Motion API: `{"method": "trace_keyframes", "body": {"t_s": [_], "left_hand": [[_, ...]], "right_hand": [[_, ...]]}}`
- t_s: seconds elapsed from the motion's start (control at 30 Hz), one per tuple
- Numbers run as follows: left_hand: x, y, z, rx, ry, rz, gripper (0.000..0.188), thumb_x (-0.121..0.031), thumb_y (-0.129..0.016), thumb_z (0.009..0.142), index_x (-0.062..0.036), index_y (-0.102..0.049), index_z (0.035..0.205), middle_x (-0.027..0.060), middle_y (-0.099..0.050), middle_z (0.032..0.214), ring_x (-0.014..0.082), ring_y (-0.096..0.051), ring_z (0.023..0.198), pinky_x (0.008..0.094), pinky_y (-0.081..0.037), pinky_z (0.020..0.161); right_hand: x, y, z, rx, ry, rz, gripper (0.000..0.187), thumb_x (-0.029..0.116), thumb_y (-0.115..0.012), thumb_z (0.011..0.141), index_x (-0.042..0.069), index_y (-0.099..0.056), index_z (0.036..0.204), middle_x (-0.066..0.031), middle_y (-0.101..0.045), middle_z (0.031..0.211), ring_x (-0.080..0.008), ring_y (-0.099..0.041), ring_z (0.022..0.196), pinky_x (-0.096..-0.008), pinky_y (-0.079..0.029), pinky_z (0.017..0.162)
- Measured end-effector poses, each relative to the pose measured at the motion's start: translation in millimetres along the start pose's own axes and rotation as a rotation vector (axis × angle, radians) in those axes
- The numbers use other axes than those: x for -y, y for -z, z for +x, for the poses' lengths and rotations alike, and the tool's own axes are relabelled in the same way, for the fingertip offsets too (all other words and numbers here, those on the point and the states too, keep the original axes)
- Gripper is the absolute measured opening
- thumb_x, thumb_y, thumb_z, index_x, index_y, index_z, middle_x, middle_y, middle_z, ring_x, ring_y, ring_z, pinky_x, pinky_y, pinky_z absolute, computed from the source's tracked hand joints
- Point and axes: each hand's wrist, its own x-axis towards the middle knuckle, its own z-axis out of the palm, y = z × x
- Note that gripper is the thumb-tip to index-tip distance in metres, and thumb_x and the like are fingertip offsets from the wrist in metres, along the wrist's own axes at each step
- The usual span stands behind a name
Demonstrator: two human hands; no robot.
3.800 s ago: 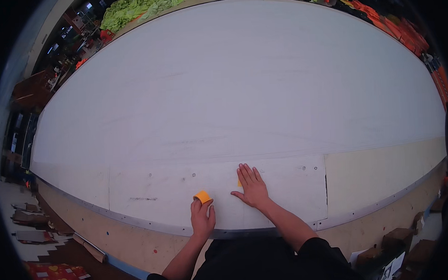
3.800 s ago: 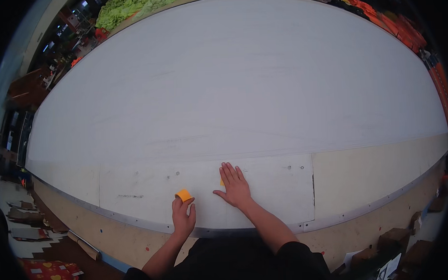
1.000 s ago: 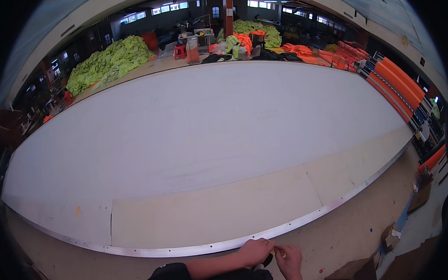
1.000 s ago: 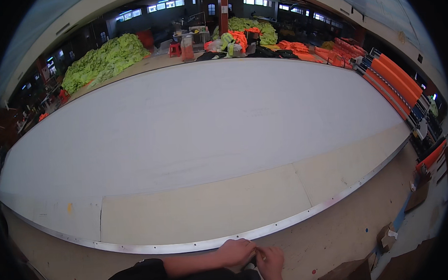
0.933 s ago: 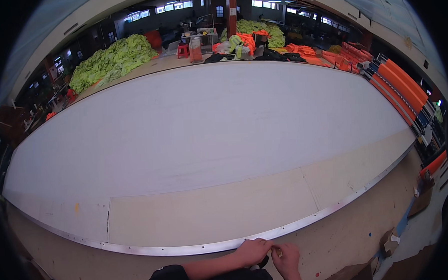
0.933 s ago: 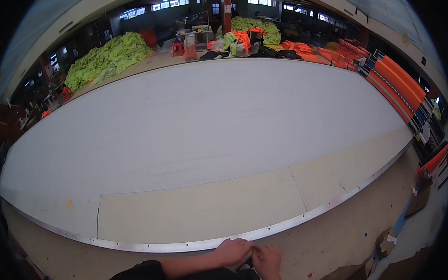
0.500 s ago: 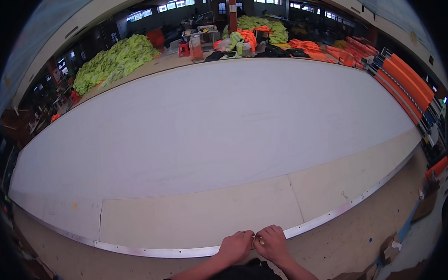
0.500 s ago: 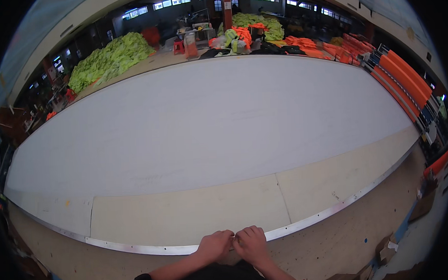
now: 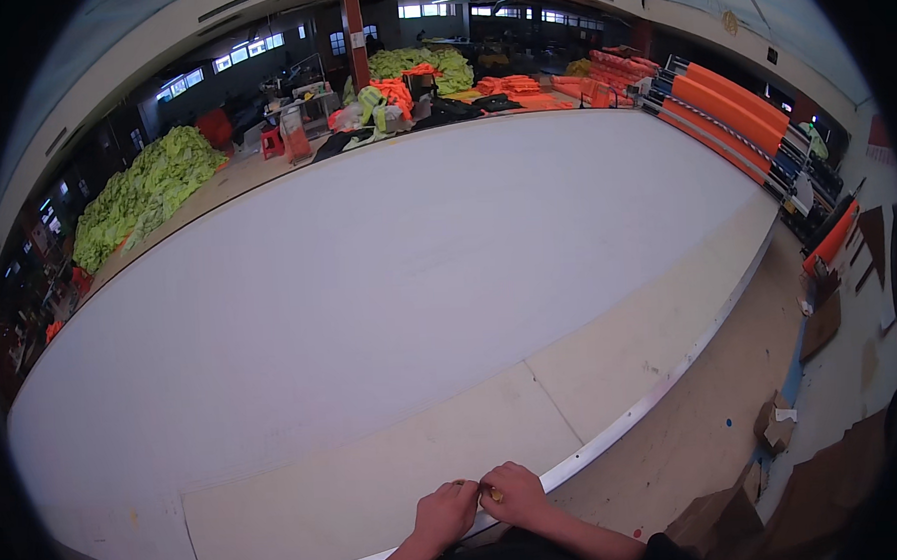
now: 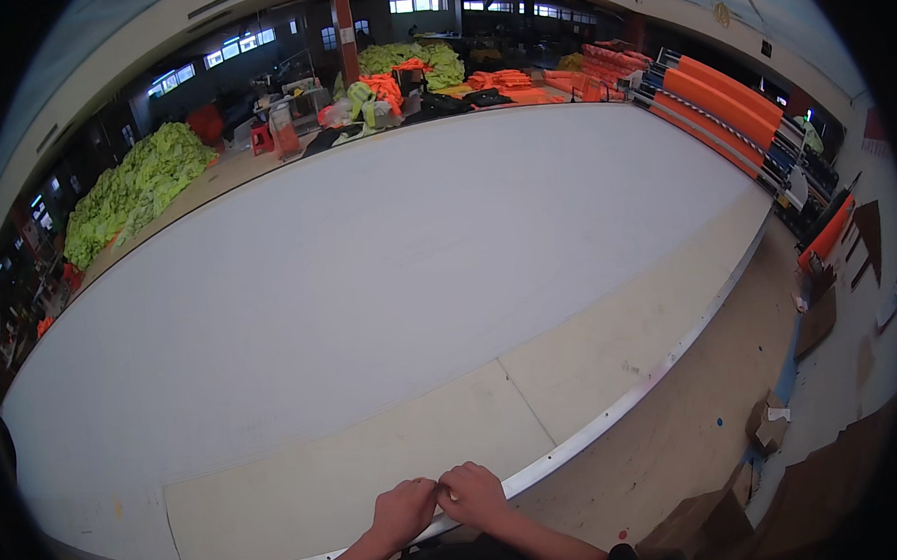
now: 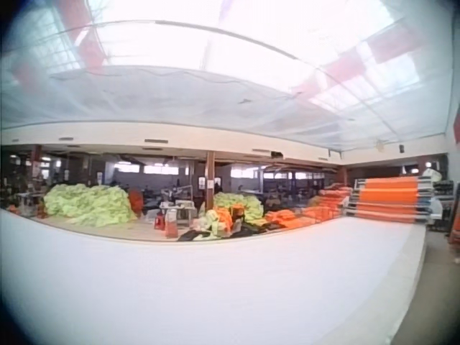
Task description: The person applies small pieces of yellow tape to a large white board surface. They tear off pieces from a roll and press them onto the board at various locations.
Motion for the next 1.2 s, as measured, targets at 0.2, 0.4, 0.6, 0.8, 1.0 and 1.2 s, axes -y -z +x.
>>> {"method": "trace_keyframes", "body": {"t_s": [0.2, 0.4, 0.6, 0.8, 1.0, 1.2], "left_hand": [[-17, -29, 17, 0.016, -0.194, 0.037, 0.013, -0.014, -0.073, 0.092, -0.0175, -0.068, 0.104, 0.0026, -0.071, 0.087, 0.0255, -0.074, 0.085, 0.0421, -0.059, 0.063], [-58, -92, 46, 0.015, -0.215, 0.080, 0.011, -0.016, -0.074, 0.093, -0.0167, -0.068, 0.102, 0.0020, -0.073, 0.089, 0.0239, -0.075, 0.085, 0.0398, -0.060, 0.063], [-149, -170, 99, 0.057, -0.264, 0.081, 0.011, -0.021, -0.074, 0.099, -0.0143, -0.067, 0.103, 0.0037, -0.075, 0.093, 0.0244, -0.076, 0.087, 0.0407, -0.061, 0.064], [-232, -233, 141, 0.139, -0.253, -0.083, 0.014, -0.025, -0.069, 0.105, -0.0120, -0.066, 0.110, 0.0068, -0.074, 0.097, 0.0285, -0.075, 0.088, 0.0435, -0.060, 0.065], [-285, -274, 192, 0.228, -0.077, -0.238, 0.019, -0.029, -0.063, 0.110, -0.0113, -0.063, 0.117, 0.0131, -0.070, 0.091, 0.0369, -0.073, 0.087, 0.0517, -0.056, 0.069], [-254, -272, 191, 0.245, 0.277, -0.350, 0.031, -0.030, -0.063, 0.107, -0.0125, -0.054, 0.131, 0.0198, -0.071, 0.096, 0.0433, -0.072, 0.092, 0.0548, -0.056, 0.080]], "right_hand": [[-34, 7, -34, 0.058, -0.605, 0.454, 0.014, 0.016, -0.079, 0.091, 0.006, -0.077, 0.101, -0.0086, -0.075, 0.091, -0.0281, -0.073, 0.092, -0.0400, -0.061, 0.076], [-80, 73, -64, -0.104, -0.277, 0.195, 0.019, 0.021, -0.077, 0.095, 0.007, -0.079, 0.108, -0.0141, -0.077, 0.094, -0.0343, -0.075, 0.088, -0.0464, -0.061, 0.081], [-184, 171, -129, -0.080, -0.503, 0.101, 0.021, 0.018, -0.080, 0.097, 0.008, -0.082, 0.116, -0.0122, -0.080, 0.098, -0.0281, -0.077, 0.082, -0.0373, -0.062, 0.074], [-269, 267, -179, -0.073, -0.650, 0.461, 0.015, 0.014, -0.081, 0.099, 0.000, -0.083, 0.105, -0.0083, -0.081, 0.094, -0.0152, -0.076, 0.080, -0.0304, -0.061, 0.072], [-381, 313, -255, -0.338, -0.866, 0.579, 0.022, 0.011, -0.080, 0.101, 0.003, -0.075, 0.121, -0.0081, -0.078, 0.101, -0.0174, -0.074, 0.085, -0.0318, -0.061, 0.073], [-415, 324, -273, -0.561, -1.095, 0.924, 0.026, 0.016, -0.081, 0.104, 0.004, -0.074, 0.126, -0.0046, -0.076, 0.098, -0.0151, -0.070, 0.080, -0.0287, -0.057, 0.067]]}}
